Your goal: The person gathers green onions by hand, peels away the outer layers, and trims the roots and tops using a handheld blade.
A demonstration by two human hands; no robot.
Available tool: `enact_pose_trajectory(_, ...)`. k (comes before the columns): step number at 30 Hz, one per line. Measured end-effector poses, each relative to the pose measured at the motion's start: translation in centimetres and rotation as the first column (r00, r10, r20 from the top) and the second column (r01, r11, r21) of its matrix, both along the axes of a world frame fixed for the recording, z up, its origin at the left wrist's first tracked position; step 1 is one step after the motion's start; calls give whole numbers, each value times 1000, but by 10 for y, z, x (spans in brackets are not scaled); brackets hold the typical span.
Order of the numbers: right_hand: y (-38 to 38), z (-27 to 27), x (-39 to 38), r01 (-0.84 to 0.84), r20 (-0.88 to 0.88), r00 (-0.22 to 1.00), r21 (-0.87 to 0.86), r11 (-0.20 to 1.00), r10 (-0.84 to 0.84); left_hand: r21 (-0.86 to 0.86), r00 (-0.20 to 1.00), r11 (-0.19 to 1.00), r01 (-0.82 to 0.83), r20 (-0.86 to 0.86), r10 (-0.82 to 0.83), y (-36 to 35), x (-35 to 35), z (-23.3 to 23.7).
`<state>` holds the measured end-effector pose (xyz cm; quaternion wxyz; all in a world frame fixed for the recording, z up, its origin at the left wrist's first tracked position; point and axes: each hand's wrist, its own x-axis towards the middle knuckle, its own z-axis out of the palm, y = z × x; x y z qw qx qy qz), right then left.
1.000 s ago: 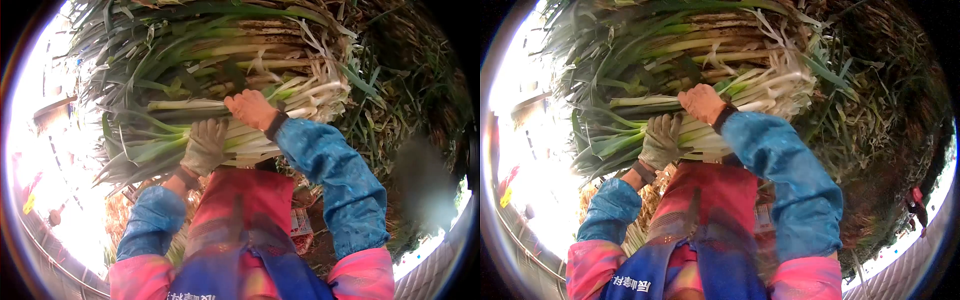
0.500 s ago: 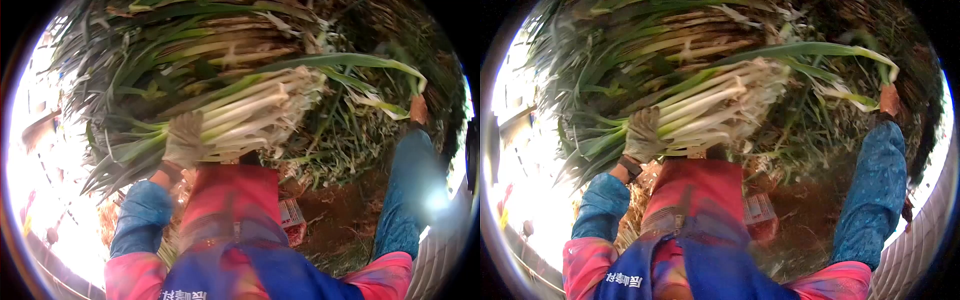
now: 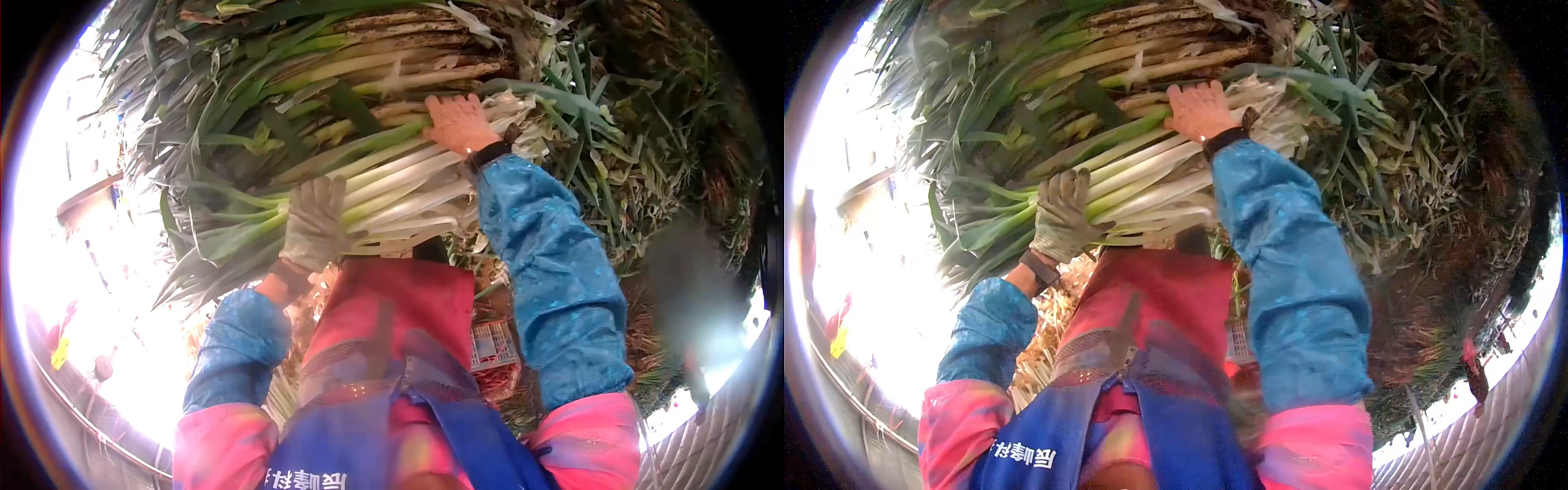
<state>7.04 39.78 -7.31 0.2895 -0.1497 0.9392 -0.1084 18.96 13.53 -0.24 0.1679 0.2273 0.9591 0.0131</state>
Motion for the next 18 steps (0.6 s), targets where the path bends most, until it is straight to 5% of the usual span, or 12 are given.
enact_pose_trajectory(2, 10, 11, -4, -163, 203, 967, 19, 986, 156, 25, 1000, 1000, 5, 2, -5, 1, 2, 1)
enact_pose_trajectory(5, 24, 32, 15, -194, 212, 954, -108, 975, 213, -13, 995, 999, -29, 100, 30, 6, 0, 8)
enact_pose_trajectory(9, 56, 46, 22, -212, 93, 972, -35, 977, 215, -22, 997, 1000, -7, 76, 9, 6, -1, 7)
enact_pose_trajectory(10, 117, -3, 16, -216, -227, 961, -245, 945, 161, -30, 998, 1000, -1, 65, 3, 6, -1, 7)
enact_pose_trajectory(11, 153, 6, 3, -47, -221, 974, 44, 998, 56, -38, 999, 999, 1, 54, 1, 6, -1, 6)
enact_pose_trajectory(12, 188, 16, -10, 92, -197, 980, 354, 931, -21, -53, 997, 999, 0, 73, 4, 7, -2, 7)
enact_pose_trajectory(17, 542, 136, 32, 607, -543, 767, 443, 660, -341, -123, 993, 992, 9, 119, 6, 11, -7, 13)
enact_pose_trajectory(18, 613, 128, 41, 545, -491, 839, 763, 348, -236, -120, 993, 993, 13, 114, 1, 11, -5, 11)
